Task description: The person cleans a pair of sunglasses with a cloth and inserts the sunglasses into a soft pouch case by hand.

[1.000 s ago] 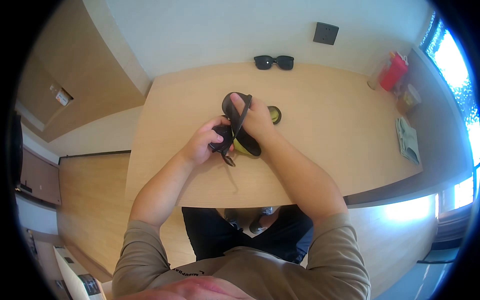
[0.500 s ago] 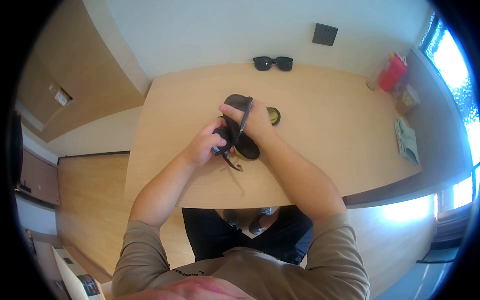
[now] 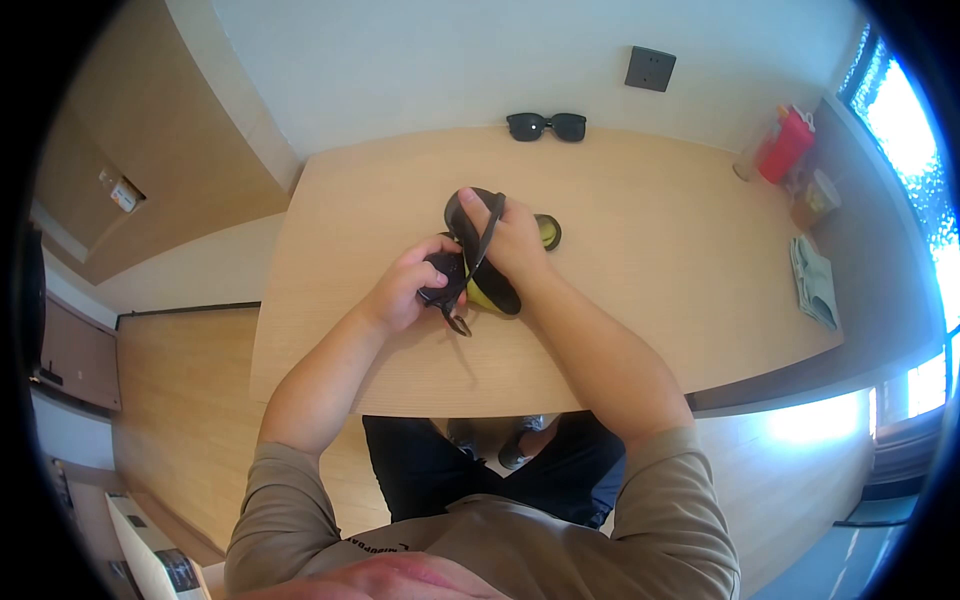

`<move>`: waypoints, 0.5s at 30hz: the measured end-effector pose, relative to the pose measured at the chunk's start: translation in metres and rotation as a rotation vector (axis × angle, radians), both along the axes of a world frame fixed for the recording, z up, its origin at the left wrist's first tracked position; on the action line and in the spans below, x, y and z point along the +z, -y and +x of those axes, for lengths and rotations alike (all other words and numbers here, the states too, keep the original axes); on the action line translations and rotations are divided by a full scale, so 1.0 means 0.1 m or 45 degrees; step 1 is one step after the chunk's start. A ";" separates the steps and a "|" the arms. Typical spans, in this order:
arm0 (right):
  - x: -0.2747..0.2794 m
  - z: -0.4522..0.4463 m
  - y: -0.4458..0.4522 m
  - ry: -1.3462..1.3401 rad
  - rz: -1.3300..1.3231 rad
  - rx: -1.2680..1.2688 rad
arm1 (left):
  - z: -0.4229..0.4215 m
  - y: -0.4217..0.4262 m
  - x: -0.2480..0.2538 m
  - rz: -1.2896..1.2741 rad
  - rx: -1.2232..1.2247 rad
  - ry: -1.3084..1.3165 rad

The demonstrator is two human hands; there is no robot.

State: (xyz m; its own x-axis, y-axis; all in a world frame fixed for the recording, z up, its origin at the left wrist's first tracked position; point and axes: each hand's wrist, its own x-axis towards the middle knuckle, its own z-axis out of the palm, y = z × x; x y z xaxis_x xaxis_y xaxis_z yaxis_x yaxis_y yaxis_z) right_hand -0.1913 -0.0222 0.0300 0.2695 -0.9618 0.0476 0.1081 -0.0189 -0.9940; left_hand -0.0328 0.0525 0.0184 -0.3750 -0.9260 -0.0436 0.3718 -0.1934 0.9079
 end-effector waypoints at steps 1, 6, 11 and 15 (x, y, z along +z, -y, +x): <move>0.04 -0.01 -0.02 -0.011 0.027 0.022 | 0.01 0.01 -0.02 0.030 -0.010 -0.057; 0.10 -0.08 -0.02 0.001 0.035 0.221 | 0.10 0.02 0.00 0.114 -0.132 -0.286; 0.08 -0.11 -0.05 0.100 -0.035 0.406 | 0.11 0.07 -0.01 0.148 -0.178 -0.507; 0.06 -0.08 -0.04 0.043 -0.108 0.382 | 0.08 0.03 0.00 0.105 -0.038 -0.311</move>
State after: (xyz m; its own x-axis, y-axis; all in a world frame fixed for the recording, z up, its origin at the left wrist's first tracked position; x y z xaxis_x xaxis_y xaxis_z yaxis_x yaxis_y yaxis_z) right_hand -0.1997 -0.0177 0.0365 0.5376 -0.8319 0.1378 0.1542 -0.0637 -0.9860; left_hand -0.0250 0.0496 0.0188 -0.4105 -0.9116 -0.0234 0.5710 -0.2770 0.7728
